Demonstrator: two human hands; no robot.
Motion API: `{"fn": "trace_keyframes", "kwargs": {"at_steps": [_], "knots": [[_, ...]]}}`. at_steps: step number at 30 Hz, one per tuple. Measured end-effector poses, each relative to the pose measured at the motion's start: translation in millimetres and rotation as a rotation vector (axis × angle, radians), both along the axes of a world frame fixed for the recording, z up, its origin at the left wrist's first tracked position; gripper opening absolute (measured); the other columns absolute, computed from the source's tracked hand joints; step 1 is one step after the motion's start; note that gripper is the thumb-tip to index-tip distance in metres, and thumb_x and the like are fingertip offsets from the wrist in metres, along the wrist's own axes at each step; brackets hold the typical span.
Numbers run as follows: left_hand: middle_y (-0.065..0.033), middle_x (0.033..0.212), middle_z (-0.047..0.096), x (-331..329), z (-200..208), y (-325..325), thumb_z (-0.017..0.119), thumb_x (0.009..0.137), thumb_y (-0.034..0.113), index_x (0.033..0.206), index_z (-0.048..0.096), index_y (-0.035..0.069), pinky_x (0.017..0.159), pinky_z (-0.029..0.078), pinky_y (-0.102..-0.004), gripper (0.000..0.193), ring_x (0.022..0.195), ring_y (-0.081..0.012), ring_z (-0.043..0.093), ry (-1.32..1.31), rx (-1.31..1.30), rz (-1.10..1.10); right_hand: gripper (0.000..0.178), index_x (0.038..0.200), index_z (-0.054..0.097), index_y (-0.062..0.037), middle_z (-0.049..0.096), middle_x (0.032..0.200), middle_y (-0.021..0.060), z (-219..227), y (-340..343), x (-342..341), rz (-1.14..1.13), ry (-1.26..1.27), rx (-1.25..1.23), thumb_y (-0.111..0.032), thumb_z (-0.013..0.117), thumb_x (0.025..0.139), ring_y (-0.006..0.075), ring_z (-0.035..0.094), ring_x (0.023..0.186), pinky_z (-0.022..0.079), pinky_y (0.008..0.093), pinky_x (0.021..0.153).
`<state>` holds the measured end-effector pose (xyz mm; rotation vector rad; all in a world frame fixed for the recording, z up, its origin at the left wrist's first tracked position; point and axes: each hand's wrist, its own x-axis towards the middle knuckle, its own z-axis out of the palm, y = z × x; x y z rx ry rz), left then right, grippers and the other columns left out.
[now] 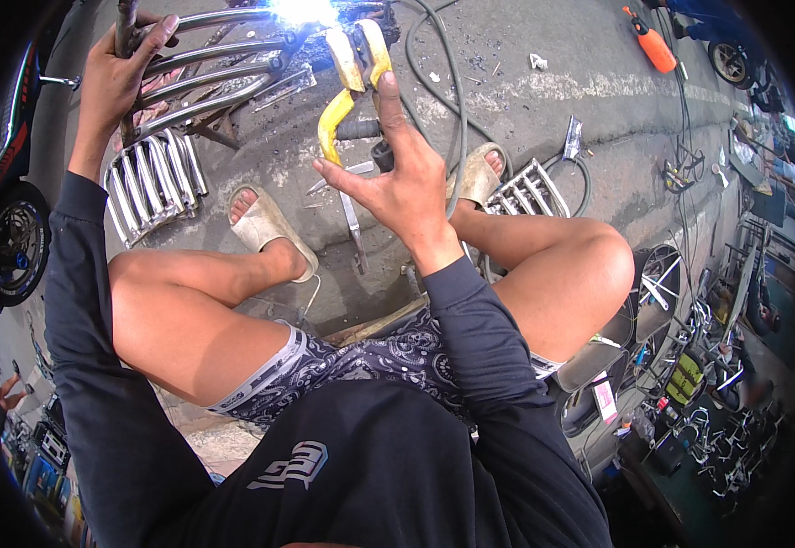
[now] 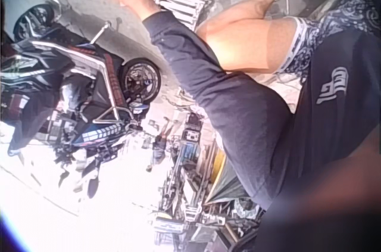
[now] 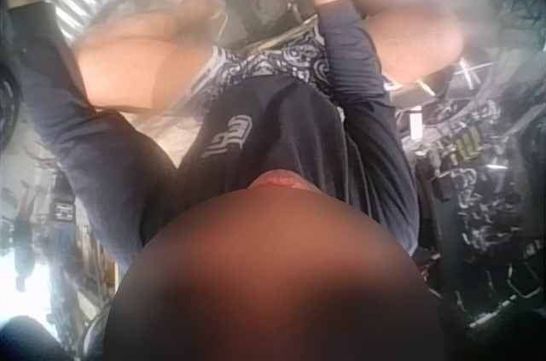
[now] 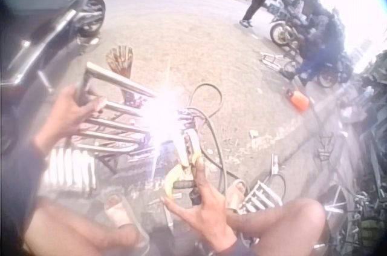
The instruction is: The person welds a metal frame using a handheld welding torch, creating bright sparks. They reposition the frame multiple times to weld different joints and inspect the work between passes.
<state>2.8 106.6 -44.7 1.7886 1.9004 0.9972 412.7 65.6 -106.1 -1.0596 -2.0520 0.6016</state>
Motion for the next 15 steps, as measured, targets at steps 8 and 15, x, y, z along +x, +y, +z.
{"fn": "trace_keyframes", "kwargs": {"at_steps": [8,15], "knots": [[-0.0092,0.099,0.080,5.0,6.9,-0.2,0.079,0.098,0.049,0.115,0.076,0.004,0.090,0.055,-0.0303,0.048,0.098,-0.0162,0.076,0.010,-0.024,0.005,0.132,0.173,0.021,-0.0136,0.073,0.128,0.0265,0.3,-2.2,0.9,-0.013,0.003,-0.046,-0.041,0.101,0.072,0.0338,0.077,0.110,0.062,0.0406,0.090],[-0.0089,0.098,0.080,10.1,11.5,-0.2,0.078,0.099,0.050,0.113,0.074,0.004,0.089,0.054,-0.0294,0.049,0.096,-0.0150,0.074,0.024,-0.042,0.019,0.131,0.172,0.022,-0.0095,0.072,0.132,0.0282,-0.4,2.1,3.2,0.004,0.010,0.039,-0.040,0.101,0.071,0.0343,0.076,0.112,0.061,0.0402,0.092]]}}
